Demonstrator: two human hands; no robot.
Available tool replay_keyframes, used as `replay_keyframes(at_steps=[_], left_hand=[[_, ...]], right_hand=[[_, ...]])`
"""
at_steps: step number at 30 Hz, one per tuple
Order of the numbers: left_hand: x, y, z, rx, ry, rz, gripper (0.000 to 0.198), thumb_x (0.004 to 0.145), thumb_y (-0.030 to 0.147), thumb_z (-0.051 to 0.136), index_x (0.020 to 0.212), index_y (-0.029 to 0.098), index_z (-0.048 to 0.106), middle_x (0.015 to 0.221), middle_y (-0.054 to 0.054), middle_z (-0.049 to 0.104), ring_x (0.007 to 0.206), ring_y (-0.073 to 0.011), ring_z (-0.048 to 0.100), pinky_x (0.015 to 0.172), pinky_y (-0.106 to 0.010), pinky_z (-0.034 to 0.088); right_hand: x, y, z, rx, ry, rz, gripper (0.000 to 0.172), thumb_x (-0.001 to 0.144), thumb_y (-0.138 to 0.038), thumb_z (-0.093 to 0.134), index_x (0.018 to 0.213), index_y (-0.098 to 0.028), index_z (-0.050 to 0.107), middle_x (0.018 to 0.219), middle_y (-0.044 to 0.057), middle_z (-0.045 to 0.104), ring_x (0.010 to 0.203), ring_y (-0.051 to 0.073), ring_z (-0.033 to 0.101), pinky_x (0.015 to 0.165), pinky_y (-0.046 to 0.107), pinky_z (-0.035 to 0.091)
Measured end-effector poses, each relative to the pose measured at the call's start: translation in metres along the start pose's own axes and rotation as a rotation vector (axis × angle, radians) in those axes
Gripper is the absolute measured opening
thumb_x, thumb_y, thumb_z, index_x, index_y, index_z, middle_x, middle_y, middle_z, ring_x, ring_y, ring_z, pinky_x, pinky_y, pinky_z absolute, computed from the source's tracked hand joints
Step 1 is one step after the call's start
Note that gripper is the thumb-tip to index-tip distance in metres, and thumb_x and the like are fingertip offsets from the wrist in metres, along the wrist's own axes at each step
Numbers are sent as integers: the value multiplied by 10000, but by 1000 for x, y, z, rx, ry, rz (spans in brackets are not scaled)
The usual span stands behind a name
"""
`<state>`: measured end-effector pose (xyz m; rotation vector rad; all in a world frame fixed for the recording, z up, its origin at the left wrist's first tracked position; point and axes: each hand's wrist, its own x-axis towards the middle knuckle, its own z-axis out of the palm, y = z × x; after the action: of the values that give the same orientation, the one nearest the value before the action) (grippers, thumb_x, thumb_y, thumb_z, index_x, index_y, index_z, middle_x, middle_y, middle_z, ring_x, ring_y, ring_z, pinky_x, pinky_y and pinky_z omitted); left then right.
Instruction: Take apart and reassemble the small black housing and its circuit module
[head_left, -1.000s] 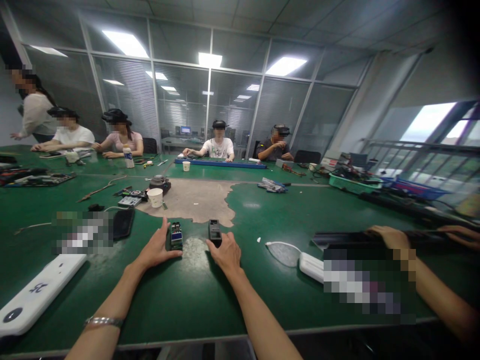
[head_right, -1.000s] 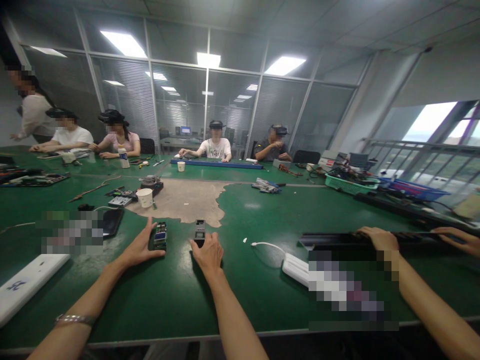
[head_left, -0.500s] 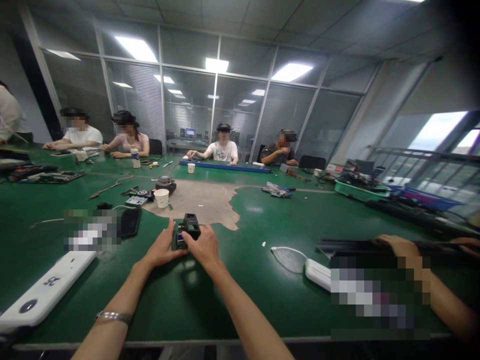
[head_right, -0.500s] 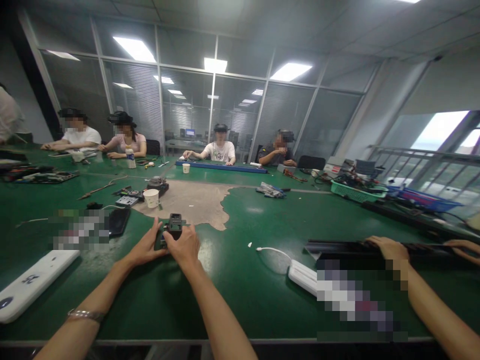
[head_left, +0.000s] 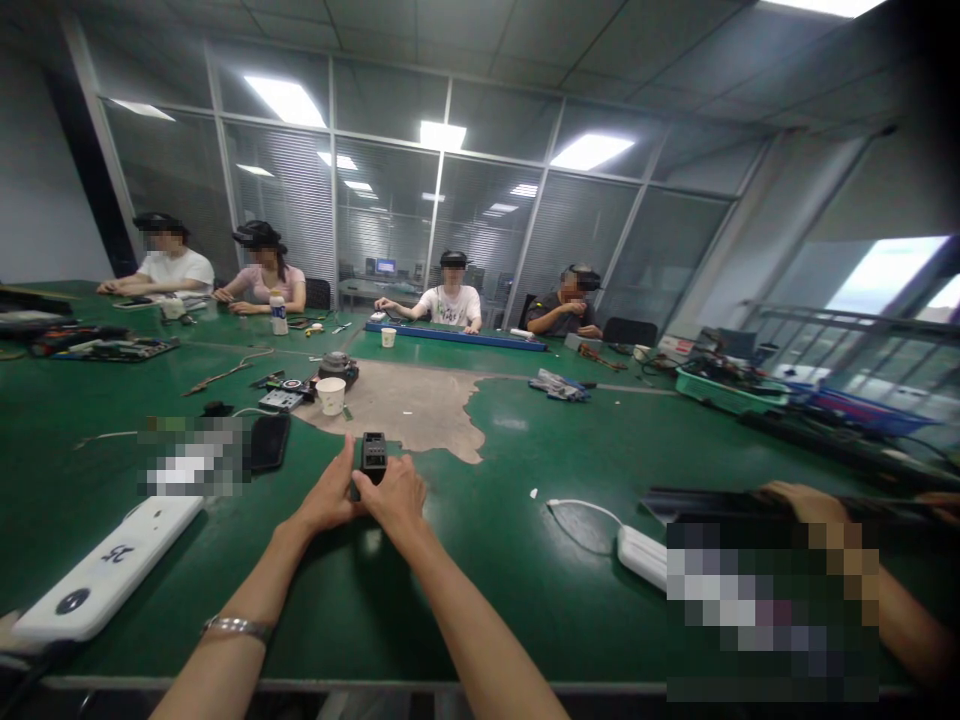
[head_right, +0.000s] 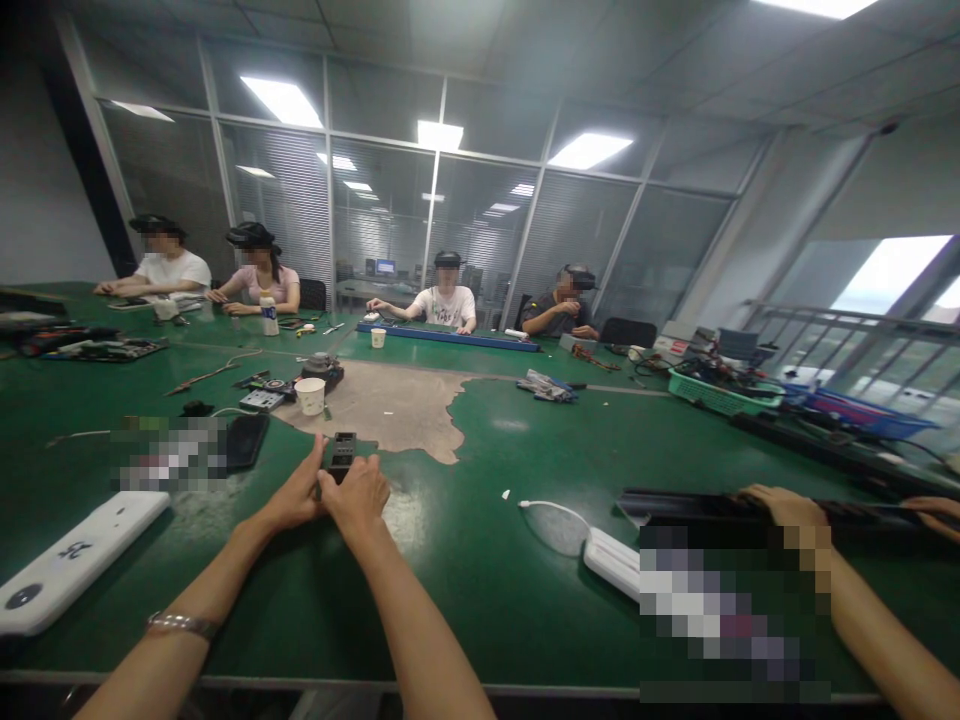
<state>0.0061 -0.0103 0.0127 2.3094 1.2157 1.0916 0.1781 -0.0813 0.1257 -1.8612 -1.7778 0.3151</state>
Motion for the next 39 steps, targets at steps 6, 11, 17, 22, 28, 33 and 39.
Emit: replay_keyframes(at_steps=[6, 11, 17, 22, 28, 33, 39], left_hand=[[2, 3, 1, 21, 7, -19, 1272, 788, 312, 726, 1677, 127, -164, 1721, -299, 212, 1590, -442, 280, 1263, -657, 284], [3, 5, 0, 12, -7, -15, 1276, 730, 258, 710, 1682, 136, -131, 1714, -282, 251, 1580, -451, 298, 1257, -670, 293], [2, 5, 0, 15, -6, -18, 1244, 764, 252, 675, 1674, 124, -164, 1719, -291, 229, 1591, -435, 281, 1261, -661, 288], [2, 4, 1, 8, 3, -14, 1226, 818, 318, 703, 1682, 150, -150, 1722, -272, 243, 1590, -424, 291, 1268, -642, 284], [3, 11, -6, 15, -44, -35, 1463, 747, 509, 879, 1667, 182, -210, 1712, -304, 236, 1586, -476, 269, 1255, -666, 295], [4, 14, -8, 37, -51, -49, 1508, 728, 596, 902, 1669, 177, -200, 1688, -304, 299, 1584, -483, 268, 1255, -666, 292], [4, 17, -10, 64, -66, -69, 1526, 723, 630, 907, 1669, 173, -200, 1714, -328, 208, 1581, -486, 273, 1256, -671, 281]], right_hand=[[-5, 11, 16, -29, -34, -14, 545, 876, -611, 718, 1149, -139, 739, 1183, 182, 690, 1074, 332, 728, 920, 411, 546], [-9, 21, 20, -39, -41, -15, 583, 877, -639, 709, 1170, -136, 722, 1194, 186, 683, 1094, 328, 718, 935, 407, 543], [-8, 19, 22, -7, -39, -11, 611, 858, -649, 720, 1186, -133, 712, 1202, 183, 677, 1101, 329, 714, 934, 414, 547], [-4, 17, 24, 36, -32, 1, 503, 884, -578, 708, 1139, -145, 734, 1175, 166, 690, 1071, 318, 726, 923, 402, 547], [6, 6, 5, 139, 82, -11, 475, 921, -601, 673, 1083, -162, 748, 1123, 149, 712, 1025, 273, 723, 908, 346, 535], [14, 29, -27, 188, 197, -79, 406, 944, -562, 684, 1067, -181, 752, 1073, 112, 717, 1031, 246, 703, 913, 300, 512], [14, 96, -49, 100, 224, 4, 344, 962, -508, 687, 1055, -184, 756, 1088, 105, 716, 1052, 239, 688, 932, 294, 496]])
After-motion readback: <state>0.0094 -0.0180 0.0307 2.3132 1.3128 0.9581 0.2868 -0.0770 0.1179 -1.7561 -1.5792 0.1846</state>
